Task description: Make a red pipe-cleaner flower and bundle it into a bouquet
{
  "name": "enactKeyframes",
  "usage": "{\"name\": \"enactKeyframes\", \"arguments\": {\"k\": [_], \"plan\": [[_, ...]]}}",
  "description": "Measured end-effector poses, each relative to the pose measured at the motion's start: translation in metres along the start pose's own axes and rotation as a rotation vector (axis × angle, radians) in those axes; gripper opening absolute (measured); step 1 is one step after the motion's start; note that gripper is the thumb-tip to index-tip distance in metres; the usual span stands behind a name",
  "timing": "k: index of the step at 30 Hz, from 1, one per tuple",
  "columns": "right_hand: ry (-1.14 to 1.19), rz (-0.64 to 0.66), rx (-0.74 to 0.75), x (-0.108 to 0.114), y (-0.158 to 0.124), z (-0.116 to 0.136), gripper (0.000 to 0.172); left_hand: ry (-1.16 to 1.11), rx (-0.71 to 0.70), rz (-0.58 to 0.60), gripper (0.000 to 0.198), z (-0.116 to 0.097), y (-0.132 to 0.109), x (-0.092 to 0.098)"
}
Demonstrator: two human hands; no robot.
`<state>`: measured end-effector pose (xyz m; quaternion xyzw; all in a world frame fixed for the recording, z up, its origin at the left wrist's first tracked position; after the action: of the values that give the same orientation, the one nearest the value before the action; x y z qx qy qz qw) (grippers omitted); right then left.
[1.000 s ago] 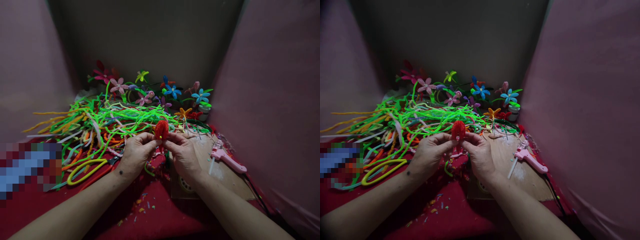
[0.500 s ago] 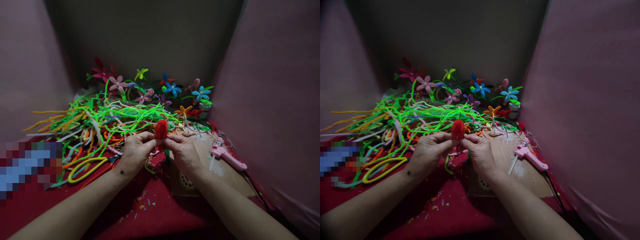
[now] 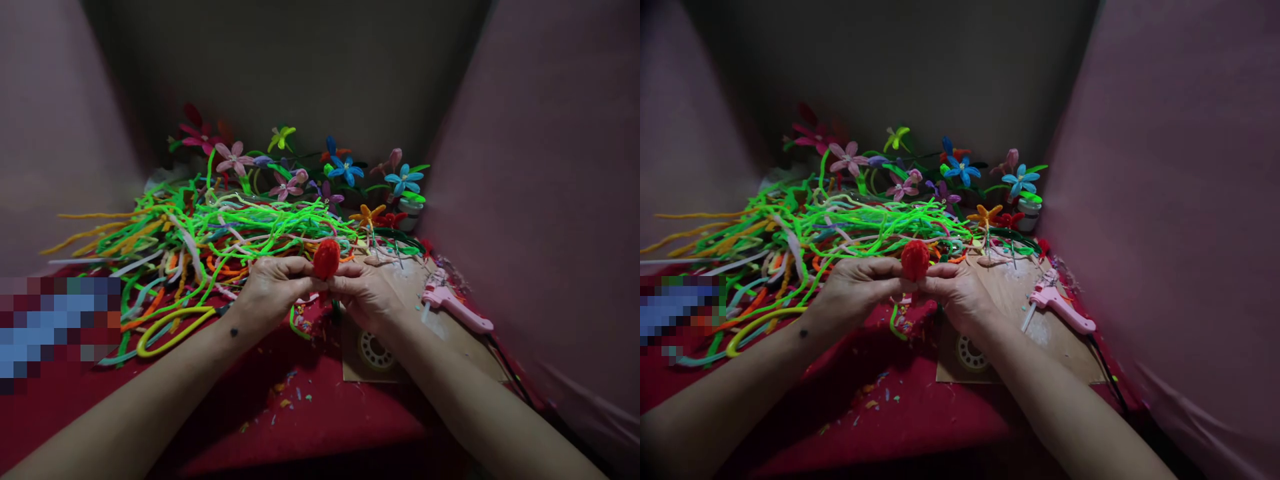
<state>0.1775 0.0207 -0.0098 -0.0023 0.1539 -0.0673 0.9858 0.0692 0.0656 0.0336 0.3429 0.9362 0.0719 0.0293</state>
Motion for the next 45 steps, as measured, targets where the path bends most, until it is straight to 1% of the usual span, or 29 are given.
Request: {"name": "enactKeyframes", "arguments": {"k": [2, 6, 10, 13, 15, 17, 19, 21, 24, 26, 30, 33, 38, 42, 45], "plan": [[0.021, 0.004, -0.005, -0.002, -0.001, 0.000, 0.018, 0.025, -0.050, 0.003, 0.012, -0.004, -0.001, 0.000], [0.050, 0.001, 0.007, -0.004, -0.002, 0.000, 0.017, 0.064, -0.093, 0.038, 0.013, -0.007, -0.003, -0.002], [0.047, -0.015, 0.084, -0.005, -0.001, 0.003, 0.016, 0.229, -0.215, 0.036, 0.012, -0.014, -0.005, -0.003], [0.028, -0.046, 0.140, -0.003, -0.002, 0.007, 0.016, 0.358, -0.295, 0.080, 0.015, -0.016, -0.005, -0.007], [0.014, -0.082, 0.174, -0.001, -0.003, 0.010, 0.015, 0.383, -0.300, 0.115, 0.018, -0.016, -0.006, -0.010], [0.008, -0.107, 0.193, 0.001, -0.004, 0.013, 0.014, 0.342, -0.238, 0.121, 0.022, -0.015, -0.005, -0.010], [0.003, -0.103, 0.198, 0.000, -0.005, 0.014, 0.014, 0.258, -0.140, 0.098, 0.024, -0.013, -0.004, -0.008], [-0.003, -0.090, 0.199, 0.000, -0.005, 0.014, 0.013, 0.174, -0.062, 0.076, 0.022, -0.012, -0.004, -0.007], [-0.019, -0.073, 0.201, -0.001, -0.006, 0.014, 0.012, 0.071, 0.014, 0.073, 0.016, -0.009, -0.003, -0.005], [-0.035, -0.069, 0.210, -0.001, -0.006, 0.016, 0.011, -0.024, 0.071, 0.086, 0.014, -0.003, -0.001, -0.004], [-0.077, -0.094, 0.255, -0.002, -0.008, 0.022, 0.010, -0.297, 0.197, 0.107, 0.014, 0.018, 0.003, -0.003], [-0.088, -0.102, 0.260, -0.002, -0.010, 0.023, 0.011, -0.410, 0.242, 0.101, 0.016, 0.027, 0.005, -0.005], [-0.117, -0.031, 0.210, -0.005, -0.010, 0.019, 0.010, -0.425, 0.277, 0.103, 0.018, 0.026, 0.004, -0.008], [-0.125, -0.001, 0.192, -0.004, -0.008, 0.018, 0.009, -0.320, 0.294, 0.113, 0.018, 0.024, 0.003, -0.004], [-0.150, 0.007, 0.139, -0.003, -0.008, 0.015, 0.013, -0.240, 0.277, 0.077, 0.021, 0.024, 0.005, 0.002]]}}
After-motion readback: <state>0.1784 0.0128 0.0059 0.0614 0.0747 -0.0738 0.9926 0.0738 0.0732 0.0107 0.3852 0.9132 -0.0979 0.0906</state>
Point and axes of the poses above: each hand's wrist, its own y-axis towards the middle knuckle, its own x-axis out of the back of the hand, z = x × y, the point moved 7 cm from there along y, towards the middle knuckle, and after that the axes turned 11 degrees about -y, right-handed, at the moved point
